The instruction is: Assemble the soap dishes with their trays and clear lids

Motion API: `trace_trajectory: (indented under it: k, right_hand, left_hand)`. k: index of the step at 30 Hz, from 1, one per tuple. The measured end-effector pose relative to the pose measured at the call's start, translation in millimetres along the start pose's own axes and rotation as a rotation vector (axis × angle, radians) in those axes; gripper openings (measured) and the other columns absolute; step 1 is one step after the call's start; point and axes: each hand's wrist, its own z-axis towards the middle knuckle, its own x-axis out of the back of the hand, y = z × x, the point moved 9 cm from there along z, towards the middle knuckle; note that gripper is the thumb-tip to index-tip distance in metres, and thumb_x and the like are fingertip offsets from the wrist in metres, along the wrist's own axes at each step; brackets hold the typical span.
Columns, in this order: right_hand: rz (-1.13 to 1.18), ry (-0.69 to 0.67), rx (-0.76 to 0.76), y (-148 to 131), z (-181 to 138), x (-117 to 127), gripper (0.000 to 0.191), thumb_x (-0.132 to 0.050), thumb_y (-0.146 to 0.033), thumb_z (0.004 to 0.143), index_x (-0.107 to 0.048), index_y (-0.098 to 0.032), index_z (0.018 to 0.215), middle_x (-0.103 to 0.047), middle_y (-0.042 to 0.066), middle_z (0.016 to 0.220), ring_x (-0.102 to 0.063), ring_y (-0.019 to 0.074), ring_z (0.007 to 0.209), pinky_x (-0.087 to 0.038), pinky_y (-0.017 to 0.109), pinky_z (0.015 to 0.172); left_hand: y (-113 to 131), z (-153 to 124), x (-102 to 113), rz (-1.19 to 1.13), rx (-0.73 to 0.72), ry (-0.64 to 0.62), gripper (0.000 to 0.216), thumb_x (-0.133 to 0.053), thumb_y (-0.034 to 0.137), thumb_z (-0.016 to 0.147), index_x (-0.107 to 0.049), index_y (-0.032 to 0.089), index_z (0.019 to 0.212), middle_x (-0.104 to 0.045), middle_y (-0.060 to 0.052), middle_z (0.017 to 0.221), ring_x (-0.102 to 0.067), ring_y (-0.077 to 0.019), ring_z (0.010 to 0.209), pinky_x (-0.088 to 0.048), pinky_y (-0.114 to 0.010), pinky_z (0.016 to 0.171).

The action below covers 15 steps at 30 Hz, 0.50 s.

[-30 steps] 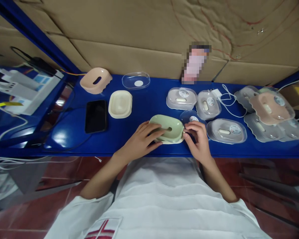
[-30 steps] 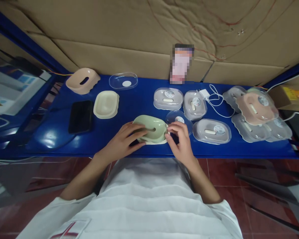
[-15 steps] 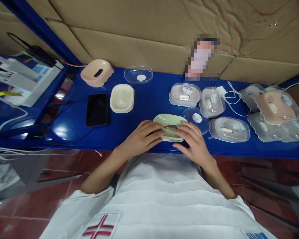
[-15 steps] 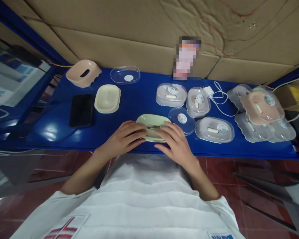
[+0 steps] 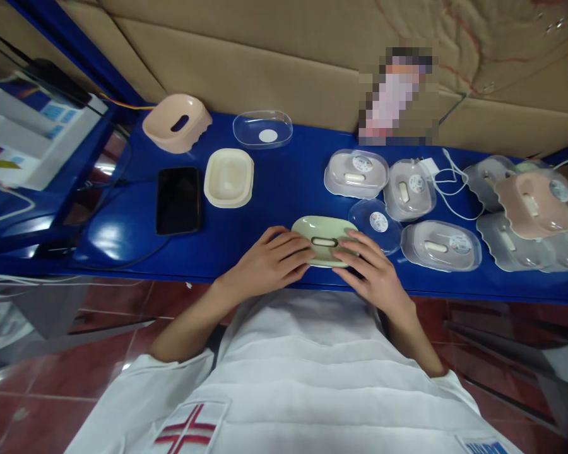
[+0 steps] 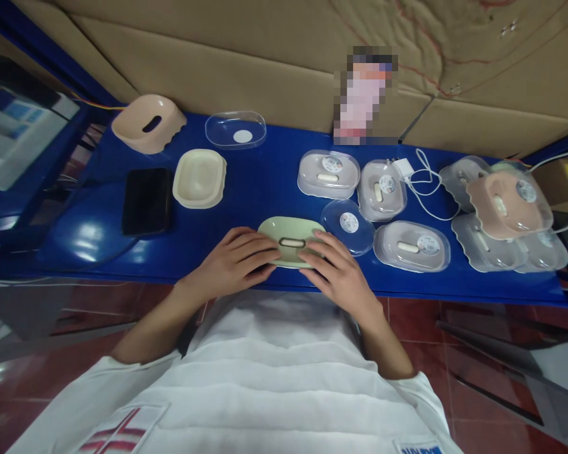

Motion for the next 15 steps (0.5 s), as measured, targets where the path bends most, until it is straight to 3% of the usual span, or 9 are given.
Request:
trace_trajectory:
  k: [4, 9, 13, 15]
  right_hand:
    - [-0.023, -0.061, 0.005, -2, 0, -5, 0.042, -0.072, -0.023, 0.104, -0.069, -0.026, 0.146, -0.073, 0.010, 0.143, -0.056, 0.0310, 0.153, -0.052, 0.060, 0.128]
    - [-0.009, -0.071, -0.017, 1, 0, -8, 0.041, -0.070, -0.025, 0.106, -0.069, -0.029, 0.147, -0.073, 0.008, 0.145, -0.056, 0.0307, 0.154, -0.052, 0.061, 0.128]
    - [-0.026, -0.108, 0.005, -2, 0, -9, 0.042, -0.070, -0.032, 0.107, -0.069, -0.030, 0.148, -0.071, 0.007, 0.149, -0.057, 0.0300, 0.154, -0.051, 0.059, 0.129]
    - [-0.077, -0.060, 0.003, 0, -1, 0, 0.048, -0.073, -0.040, 0.105, -0.066, -0.035, 0.151, -0.066, 0.006, 0.156, -0.056, 0.0322, 0.154, -0.045, 0.063, 0.131]
  left_hand:
    - [2, 0, -3, 0.022, -0.024, -0.031, 0.017, -0.068, 0.016, 0.102, -0.074, 0.021, 0.117, -0.080, -0.006, 0.116, -0.072, -0.0231, 0.114, -0.045, -0.053, 0.127]
    - [-1, 1, -4, -0.028, -0.018, -0.050, 0.018, -0.069, 0.015, 0.102, -0.074, 0.023, 0.118, -0.078, -0.006, 0.118, -0.071, -0.0219, 0.116, -0.048, -0.049, 0.126]
    - [0, -1, 0, 0.013, -0.061, -0.051, 0.017, -0.075, 0.036, 0.105, -0.074, 0.021, 0.114, -0.079, -0.006, 0.117, -0.071, -0.0231, 0.113, -0.052, -0.047, 0.119]
    - [-3, -3, 4, 0.070, -0.053, -0.024, 0.020, -0.076, 0.041, 0.105, -0.074, 0.022, 0.108, -0.079, -0.006, 0.113, -0.072, -0.0235, 0.108, -0.054, -0.045, 0.112]
